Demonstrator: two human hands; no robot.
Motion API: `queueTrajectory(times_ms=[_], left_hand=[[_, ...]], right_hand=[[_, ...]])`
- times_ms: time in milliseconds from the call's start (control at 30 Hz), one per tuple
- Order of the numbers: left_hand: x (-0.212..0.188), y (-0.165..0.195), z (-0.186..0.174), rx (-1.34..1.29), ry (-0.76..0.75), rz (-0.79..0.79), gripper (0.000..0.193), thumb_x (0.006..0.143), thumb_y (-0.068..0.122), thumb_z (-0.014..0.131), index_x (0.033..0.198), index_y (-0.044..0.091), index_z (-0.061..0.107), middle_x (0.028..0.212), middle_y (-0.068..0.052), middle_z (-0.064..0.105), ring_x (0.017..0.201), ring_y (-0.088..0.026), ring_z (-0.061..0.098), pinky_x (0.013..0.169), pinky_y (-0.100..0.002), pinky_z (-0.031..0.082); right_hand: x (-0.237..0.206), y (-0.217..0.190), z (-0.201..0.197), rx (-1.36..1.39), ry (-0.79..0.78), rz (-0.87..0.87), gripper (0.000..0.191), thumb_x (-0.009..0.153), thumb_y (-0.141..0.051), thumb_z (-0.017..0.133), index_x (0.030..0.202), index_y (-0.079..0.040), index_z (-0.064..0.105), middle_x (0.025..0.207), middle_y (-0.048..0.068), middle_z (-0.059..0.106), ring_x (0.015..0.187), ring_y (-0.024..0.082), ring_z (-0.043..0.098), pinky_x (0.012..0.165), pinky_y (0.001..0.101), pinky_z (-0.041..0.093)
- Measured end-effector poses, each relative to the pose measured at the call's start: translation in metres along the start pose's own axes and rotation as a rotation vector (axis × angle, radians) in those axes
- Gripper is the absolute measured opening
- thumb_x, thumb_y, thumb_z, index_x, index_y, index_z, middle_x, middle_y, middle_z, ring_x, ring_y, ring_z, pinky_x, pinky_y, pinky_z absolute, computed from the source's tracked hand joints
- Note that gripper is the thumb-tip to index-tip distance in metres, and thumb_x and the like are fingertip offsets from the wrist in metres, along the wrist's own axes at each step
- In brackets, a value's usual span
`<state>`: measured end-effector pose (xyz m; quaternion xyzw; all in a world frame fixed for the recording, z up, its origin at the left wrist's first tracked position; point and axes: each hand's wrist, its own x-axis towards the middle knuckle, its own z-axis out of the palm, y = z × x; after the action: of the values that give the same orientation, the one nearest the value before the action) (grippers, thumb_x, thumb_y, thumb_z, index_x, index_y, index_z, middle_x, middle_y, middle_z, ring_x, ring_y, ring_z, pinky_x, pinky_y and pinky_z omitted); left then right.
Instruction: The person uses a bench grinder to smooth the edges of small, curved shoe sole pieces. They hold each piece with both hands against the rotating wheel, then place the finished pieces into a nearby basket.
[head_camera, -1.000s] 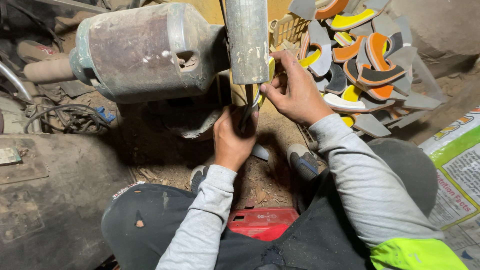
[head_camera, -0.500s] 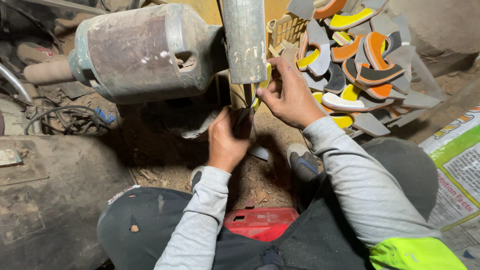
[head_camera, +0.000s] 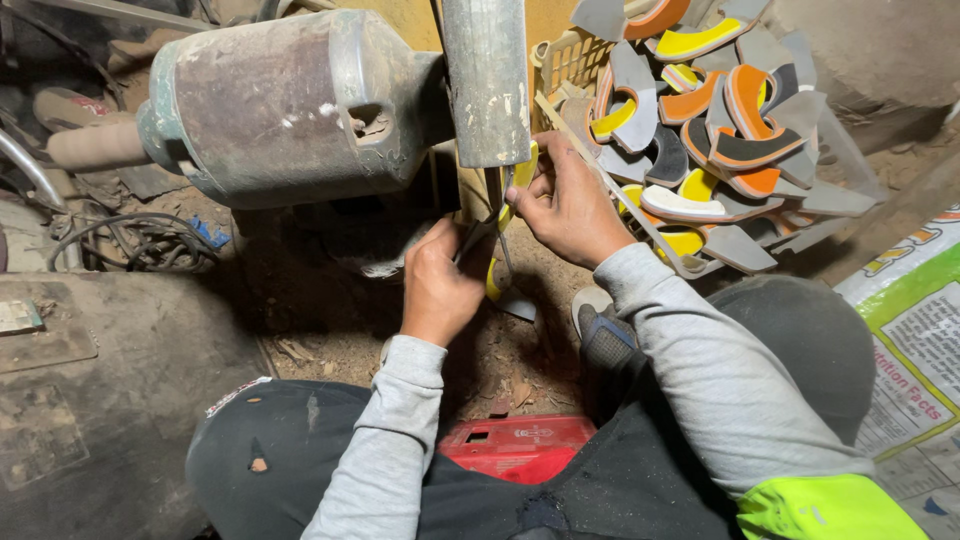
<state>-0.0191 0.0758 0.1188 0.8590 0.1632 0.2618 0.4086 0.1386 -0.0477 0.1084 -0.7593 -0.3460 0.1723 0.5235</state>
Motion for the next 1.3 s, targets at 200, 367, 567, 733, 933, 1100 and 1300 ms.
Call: queueTrajectory(times_ms=[200, 367, 567, 733, 933, 1100, 1300], left_hand=[[0.000, -0.004, -0.003, 0.033, -0.013, -0.007, 0.015, 0.079, 0.000, 0.073, 0.079, -0.004, 0.059, 0.080, -0.020, 0.062, 0.077, -0.042, 0.064, 0.066, -0.044, 0.049], [-0.001, -0.006, -0.008, 0.035, -0.055, -0.055, 0.011, 0.079, -0.003, 0.067, 0.077, -0.005, 0.056, 0.076, -0.020, 0.059, 0.072, -0.041, 0.062, 0.063, -0.044, 0.047], [0.000, -0.012, -0.012, 0.040, -0.071, -0.013, 0.007, 0.078, -0.006, 0.060, 0.074, -0.004, 0.054, 0.073, -0.019, 0.056, 0.066, -0.039, 0.060, 0.059, -0.044, 0.045], [-0.001, -0.015, -0.015, 0.037, -0.090, -0.028, 0.010, 0.079, -0.006, 0.057, 0.071, -0.003, 0.053, 0.070, -0.018, 0.054, 0.061, -0.037, 0.059, 0.057, -0.044, 0.044], [0.000, -0.015, -0.017, 0.048, -0.112, -0.036, 0.009, 0.081, -0.004, 0.058, 0.072, -0.003, 0.057, 0.070, -0.018, 0.057, 0.062, -0.037, 0.060, 0.057, -0.044, 0.046], [0.000, -0.016, -0.019, 0.058, -0.121, -0.024, 0.011, 0.083, -0.003, 0.058, 0.072, -0.003, 0.060, 0.071, -0.018, 0.060, 0.064, -0.038, 0.063, 0.058, -0.044, 0.047], [0.001, -0.018, -0.023, 0.047, -0.142, -0.054, 0.011, 0.084, -0.001, 0.059, 0.074, -0.002, 0.063, 0.072, -0.018, 0.062, 0.065, -0.037, 0.065, 0.059, -0.044, 0.049]], right_hand=[[-0.004, 0.005, 0.006, 0.015, 0.026, -0.030, 0.050, 0.092, -0.009, 0.073, 0.132, 0.003, 0.044, 0.090, 0.008, 0.066, 0.071, 0.011, 0.066, 0.064, 0.0266, 0.053], [-0.008, 0.008, 0.013, 0.027, 0.065, -0.043, 0.045, 0.092, -0.009, 0.073, 0.126, 0.003, 0.046, 0.093, 0.009, 0.067, 0.072, 0.012, 0.069, 0.065, 0.0275, 0.055], [-0.011, 0.011, 0.020, 0.008, 0.090, 0.009, 0.045, 0.091, -0.009, 0.074, 0.123, 0.003, 0.046, 0.087, 0.009, 0.064, 0.068, 0.012, 0.069, 0.062, 0.0270, 0.054], [-0.014, 0.011, 0.023, 0.028, 0.087, 0.041, 0.044, 0.090, -0.010, 0.075, 0.121, 0.003, 0.046, 0.086, 0.007, 0.058, 0.066, 0.011, 0.068, 0.059, 0.0275, 0.053], [-0.016, 0.009, 0.025, 0.006, 0.087, 0.051, 0.045, 0.090, -0.010, 0.074, 0.121, 0.003, 0.046, 0.087, 0.008, 0.056, 0.064, 0.012, 0.068, 0.059, 0.0278, 0.053], [-0.018, 0.010, 0.027, -0.008, 0.085, 0.075, 0.046, 0.089, -0.012, 0.075, 0.122, 0.003, 0.046, 0.082, 0.007, 0.059, 0.063, 0.013, 0.066, 0.059, 0.0284, 0.053], [-0.019, 0.019, 0.034, -0.025, 0.116, 0.053, 0.044, 0.090, -0.013, 0.075, 0.118, 0.004, 0.045, 0.085, 0.008, 0.059, 0.067, 0.013, 0.070, 0.060, 0.0295, 0.054]])
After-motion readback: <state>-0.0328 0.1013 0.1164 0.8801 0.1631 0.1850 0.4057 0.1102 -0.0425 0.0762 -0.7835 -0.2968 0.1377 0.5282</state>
